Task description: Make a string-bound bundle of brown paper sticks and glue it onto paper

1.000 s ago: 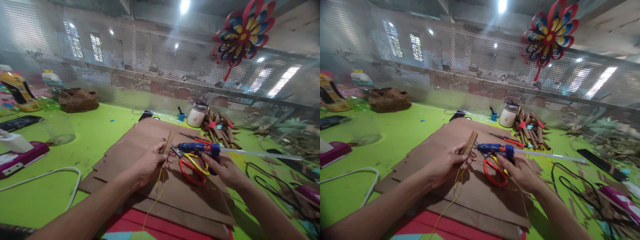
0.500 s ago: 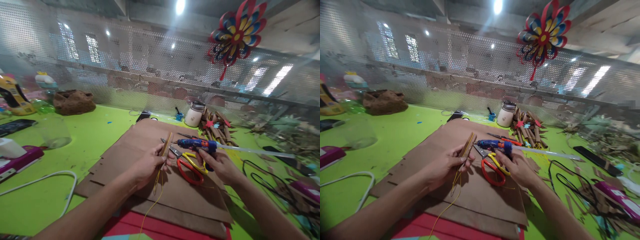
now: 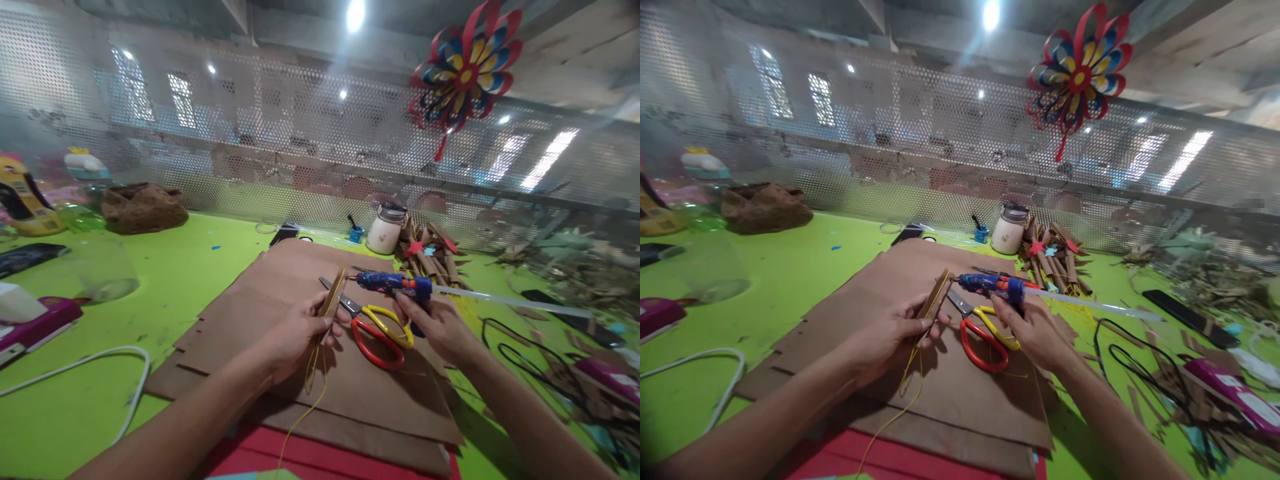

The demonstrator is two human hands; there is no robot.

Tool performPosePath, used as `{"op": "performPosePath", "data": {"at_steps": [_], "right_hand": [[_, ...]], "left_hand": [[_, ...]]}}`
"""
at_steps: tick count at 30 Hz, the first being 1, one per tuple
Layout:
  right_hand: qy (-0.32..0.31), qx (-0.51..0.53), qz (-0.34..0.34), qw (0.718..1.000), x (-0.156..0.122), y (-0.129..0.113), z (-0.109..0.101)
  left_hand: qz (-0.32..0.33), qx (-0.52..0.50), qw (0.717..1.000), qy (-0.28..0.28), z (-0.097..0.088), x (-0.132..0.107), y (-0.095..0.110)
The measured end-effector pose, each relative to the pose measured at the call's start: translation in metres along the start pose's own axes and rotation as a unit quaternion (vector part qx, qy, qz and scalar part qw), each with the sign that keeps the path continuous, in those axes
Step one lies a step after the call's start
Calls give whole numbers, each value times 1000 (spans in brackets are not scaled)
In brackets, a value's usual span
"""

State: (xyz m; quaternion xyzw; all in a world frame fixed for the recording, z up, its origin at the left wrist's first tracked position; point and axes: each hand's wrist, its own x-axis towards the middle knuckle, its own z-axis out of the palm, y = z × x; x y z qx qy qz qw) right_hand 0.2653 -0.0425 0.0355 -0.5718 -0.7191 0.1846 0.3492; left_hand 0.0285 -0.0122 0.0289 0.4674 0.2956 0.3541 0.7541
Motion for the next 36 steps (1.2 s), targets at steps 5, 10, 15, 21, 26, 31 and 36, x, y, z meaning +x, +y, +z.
{"op": "performPosePath", "data": {"at_steps": [5,10,15,21,26,31,36], "right_hand": [[7,-1,8,1000,1,4,-1],[27,-17,24,999,1,9,0],[28,-6,7,1000,2,7,0],[14,15,0,1000,1,-3,0],[-9,61,8,998,-2,-6,4],[-38,83,11,996,-6,-3,5],[-55,109,19,992,-8,-13,7]], "left_hand": [[4,11,1000,-9,-1,1,-2],[-1,20,1000,-13,-1,1,-1],[-3,10,1000,-2,0,-1,0],[1,-2,1000,-11,-1,-1,1],[1,-21,1000,-21,-4,0,3],[12,-45,999,-19,-4,0,5],[12,-55,998,-28,-5,-1,9]]}}
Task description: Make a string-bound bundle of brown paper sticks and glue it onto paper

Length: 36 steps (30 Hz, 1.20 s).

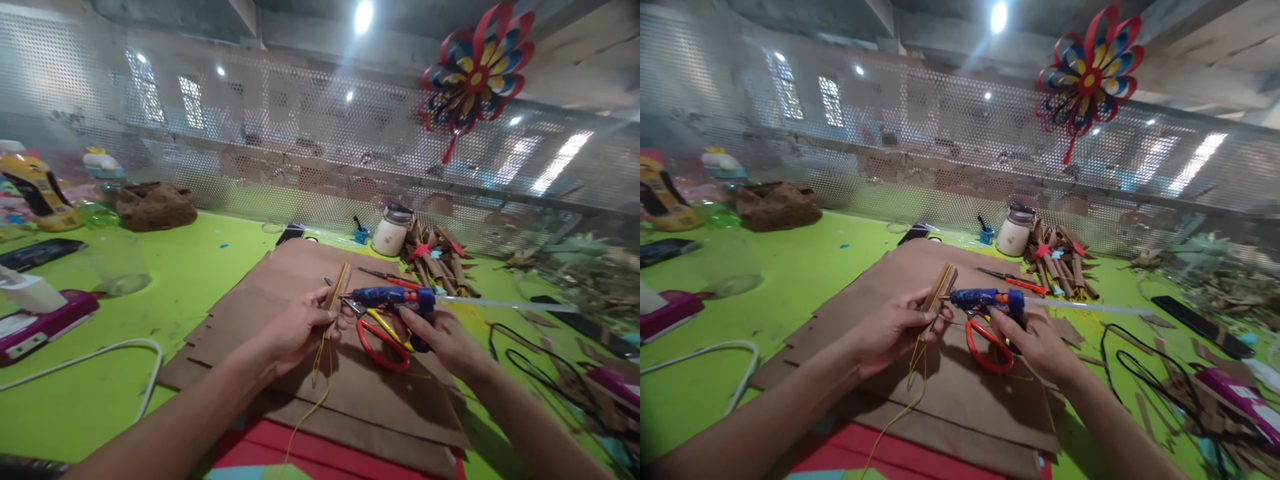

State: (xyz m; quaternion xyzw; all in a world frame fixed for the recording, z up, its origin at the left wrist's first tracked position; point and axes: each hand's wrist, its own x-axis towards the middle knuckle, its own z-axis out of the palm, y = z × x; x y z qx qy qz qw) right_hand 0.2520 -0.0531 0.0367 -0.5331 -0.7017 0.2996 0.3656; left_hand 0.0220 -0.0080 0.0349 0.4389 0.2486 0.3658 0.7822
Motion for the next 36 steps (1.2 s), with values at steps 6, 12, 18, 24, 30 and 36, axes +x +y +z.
{"op": "performPosePath", "data": {"at_steps": [6,12,18,24,30,36], "right_hand": [[16,39,5,999,2,2,4],[12,24,-17,1000,7,20,-4],[17,148,1,989,12,27,-6],[39,239,-11,970,17,30,-6],[69,251,-16,965,19,29,-8],[111,274,-3,955,21,28,-11]], "left_hand": [[-4,-7,1000,-5,2,-2,3],[-11,-4,1000,-4,5,-4,2],[-15,-2,1000,-8,7,-4,1],[-13,-1,999,-33,8,-6,0],[-9,-4,998,-56,8,-7,0],[6,4,998,-64,7,-7,-1]]}}
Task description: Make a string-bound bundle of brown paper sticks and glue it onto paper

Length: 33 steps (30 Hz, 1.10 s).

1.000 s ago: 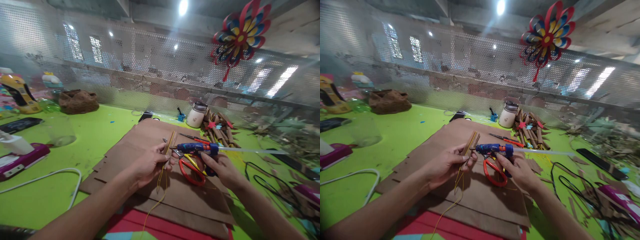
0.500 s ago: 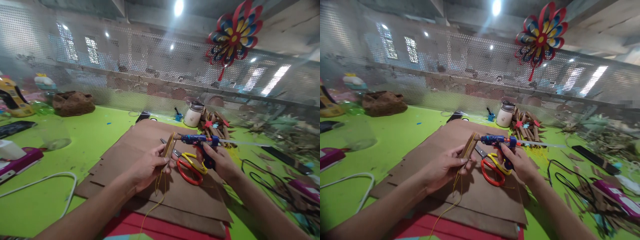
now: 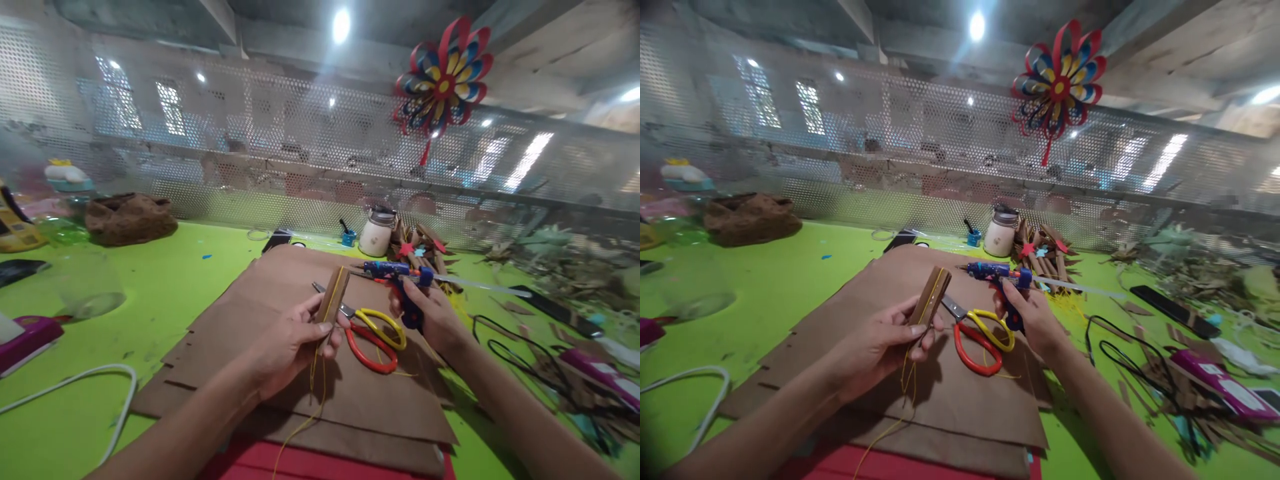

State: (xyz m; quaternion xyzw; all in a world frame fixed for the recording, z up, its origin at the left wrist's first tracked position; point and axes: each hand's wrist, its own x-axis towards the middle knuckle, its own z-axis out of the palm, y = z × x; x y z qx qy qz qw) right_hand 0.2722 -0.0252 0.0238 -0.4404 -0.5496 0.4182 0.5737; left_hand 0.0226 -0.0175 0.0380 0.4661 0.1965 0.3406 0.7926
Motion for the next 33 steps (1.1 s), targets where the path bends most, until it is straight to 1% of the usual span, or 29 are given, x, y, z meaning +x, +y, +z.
{"op": "performPosePath", "data": {"at_steps": [2,5,7,9,11,15,19,23,25,28,30,31,33], "right_hand": [[-10,19,-11,1000,-2,-3,1],[-53,22,-24,998,-8,-5,4],[-78,1,-15,997,-11,-4,5],[-87,-14,1,996,-12,-2,5],[-81,-11,9,997,-10,0,4],[-63,19,-1,998,-6,-1,3],[-65,51,-13,996,-3,-2,3],[-41,75,-16,996,0,0,0],[-25,79,-15,996,1,0,-2],[-12,75,-33,997,0,-4,-3],[-7,53,-50,997,-1,-7,-2],[-1,24,-57,998,0,-8,-3],[29,-88,-67,993,4,-4,-5]], "left_hand": [[-3,6,1000,8,-1,0,1],[-5,11,1000,23,-1,1,3],[-5,9,1000,29,0,1,4],[-4,-1,1000,26,1,0,5],[-3,-18,1000,16,3,-1,5],[-4,-41,999,2,5,-2,6],[-9,-41,999,-14,6,-4,6],[-6,-37,999,-36,7,-4,6],[-5,-38,999,-39,7,-5,7],[-3,-31,999,-30,6,-4,7],[-5,-20,999,-24,5,-4,6],[-6,-16,1000,-21,5,-3,6],[-10,-10,1000,-14,4,-2,4]]}}
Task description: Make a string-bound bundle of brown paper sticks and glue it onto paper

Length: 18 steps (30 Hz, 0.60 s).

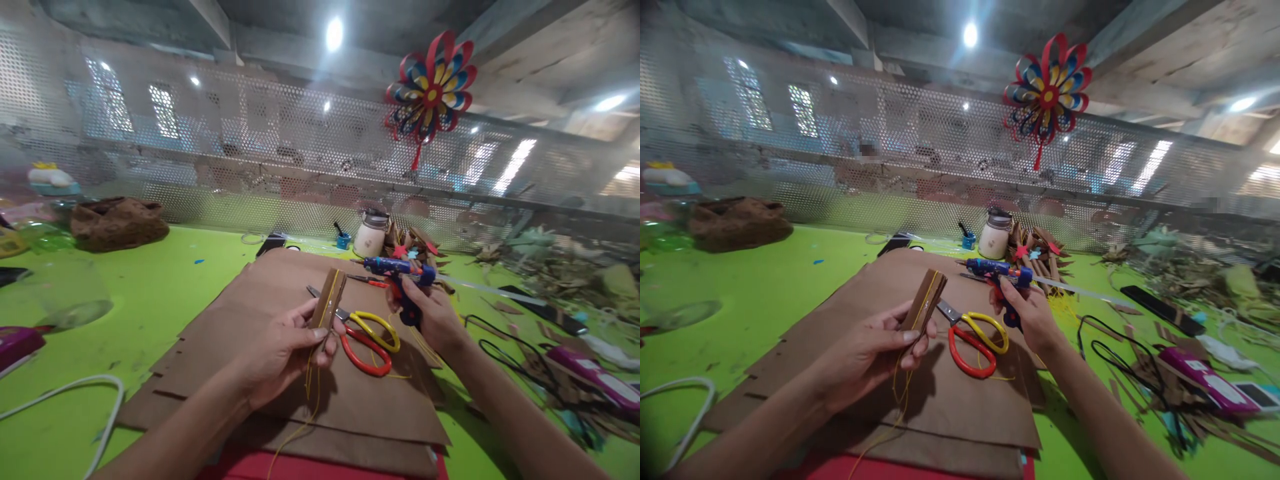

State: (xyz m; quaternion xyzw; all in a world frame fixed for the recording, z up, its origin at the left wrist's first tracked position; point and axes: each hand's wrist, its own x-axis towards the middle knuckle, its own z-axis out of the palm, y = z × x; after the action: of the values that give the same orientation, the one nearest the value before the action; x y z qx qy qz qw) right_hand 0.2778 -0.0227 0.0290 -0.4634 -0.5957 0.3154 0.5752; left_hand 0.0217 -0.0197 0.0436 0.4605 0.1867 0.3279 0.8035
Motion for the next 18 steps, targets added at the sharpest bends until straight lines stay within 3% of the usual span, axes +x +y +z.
{"op": "performPosePath", "data": {"at_steps": [2,5,10,18], "right_hand": [[35,-166,-13,985,7,12,-4],[64,-379,-32,923,19,38,-15],[15,-486,-25,873,37,69,-31],[-42,-524,-46,850,61,96,-35]], "left_hand": [[-7,4,1000,10,-2,1,-1],[-17,22,999,29,-4,4,-2],[-14,49,997,56,-11,9,-7],[-2,85,994,71,-21,12,-12]]}}
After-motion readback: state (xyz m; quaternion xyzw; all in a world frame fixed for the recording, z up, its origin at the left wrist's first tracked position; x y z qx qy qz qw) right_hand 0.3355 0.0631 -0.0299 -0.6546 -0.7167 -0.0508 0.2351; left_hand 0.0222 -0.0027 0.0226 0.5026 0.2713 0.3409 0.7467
